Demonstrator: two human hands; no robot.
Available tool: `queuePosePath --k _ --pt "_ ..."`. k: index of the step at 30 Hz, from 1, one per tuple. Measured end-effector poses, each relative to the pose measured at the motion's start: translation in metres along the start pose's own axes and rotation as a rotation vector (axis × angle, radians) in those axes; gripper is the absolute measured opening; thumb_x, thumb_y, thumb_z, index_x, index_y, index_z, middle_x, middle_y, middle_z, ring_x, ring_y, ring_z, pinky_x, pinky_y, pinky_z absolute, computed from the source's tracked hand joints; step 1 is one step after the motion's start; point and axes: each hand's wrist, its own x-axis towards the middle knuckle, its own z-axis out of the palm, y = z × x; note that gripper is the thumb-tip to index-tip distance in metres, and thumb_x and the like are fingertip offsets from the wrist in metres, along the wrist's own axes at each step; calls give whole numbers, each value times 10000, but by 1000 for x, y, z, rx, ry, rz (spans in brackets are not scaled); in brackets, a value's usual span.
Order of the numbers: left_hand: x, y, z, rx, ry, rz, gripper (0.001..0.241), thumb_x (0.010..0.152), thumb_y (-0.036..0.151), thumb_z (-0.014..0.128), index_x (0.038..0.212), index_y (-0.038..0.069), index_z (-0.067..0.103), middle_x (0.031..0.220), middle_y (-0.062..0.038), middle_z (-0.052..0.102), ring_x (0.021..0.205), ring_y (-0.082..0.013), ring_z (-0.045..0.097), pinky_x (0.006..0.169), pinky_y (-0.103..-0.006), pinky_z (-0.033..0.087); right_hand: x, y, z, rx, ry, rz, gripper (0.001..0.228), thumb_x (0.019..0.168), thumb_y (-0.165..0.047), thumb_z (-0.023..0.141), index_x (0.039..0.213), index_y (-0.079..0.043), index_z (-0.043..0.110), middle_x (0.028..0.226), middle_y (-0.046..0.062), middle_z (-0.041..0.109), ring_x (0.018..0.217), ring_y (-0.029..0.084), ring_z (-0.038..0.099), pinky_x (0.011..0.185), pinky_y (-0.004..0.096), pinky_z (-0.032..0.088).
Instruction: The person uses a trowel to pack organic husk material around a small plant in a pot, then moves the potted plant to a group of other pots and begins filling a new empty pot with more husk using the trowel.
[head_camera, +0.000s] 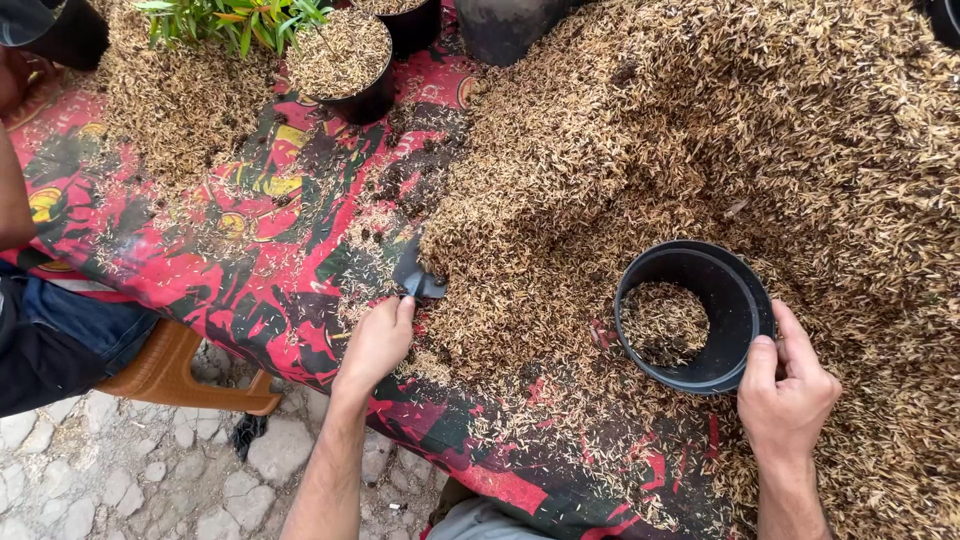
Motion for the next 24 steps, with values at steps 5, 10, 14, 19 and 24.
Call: queuePosePath --k 5,10,14,19,24 --pt "-6 7 -4 -38 -7 -35 490 1089 419 340 928 47 616 859 -107 682 773 -256 614 695 -436 444 0 1 -1 -12 -9 7 419 1061 78 548 1462 157 644 598 62 513 422 139 374 348 278 309" --pt "-14 10 -11 -70 27 -3 493 1085 421 339 857 59 584 824 -106 681 775 -271 620 720 -446 437 -1 5 0 -23 1 -10 413 1058 70 561 1454 134 663 605 52 515 437 140 375 371 296 315" --pt "-14 5 -11 -56 60 44 481 1078 400 361 827 47 570 809 -146 690 786 -333 624 735 -477 413 -1 4 0 -27 4 -14 417 1054 70 560 1453 139 659 618 64 532 430 142 385 358 288 323" --pt "-22 13 -18 -59 82 126 464 1082 392 377 775 70 511 717 -98 629 696 -300 547 688 -459 383 0 -1 -1 -24 14 5 422 1049 51 567 1456 100 668 599 31 471 455 130 350 405 312 299" --pt "-41 38 -27 -30 26 117 451 1086 403 377 778 92 484 685 -69 589 664 -264 503 658 -435 367 1 -7 -2 -6 15 28 420 1041 35 558 1445 88 664 597 24 470 447 124 344 404 315 280"
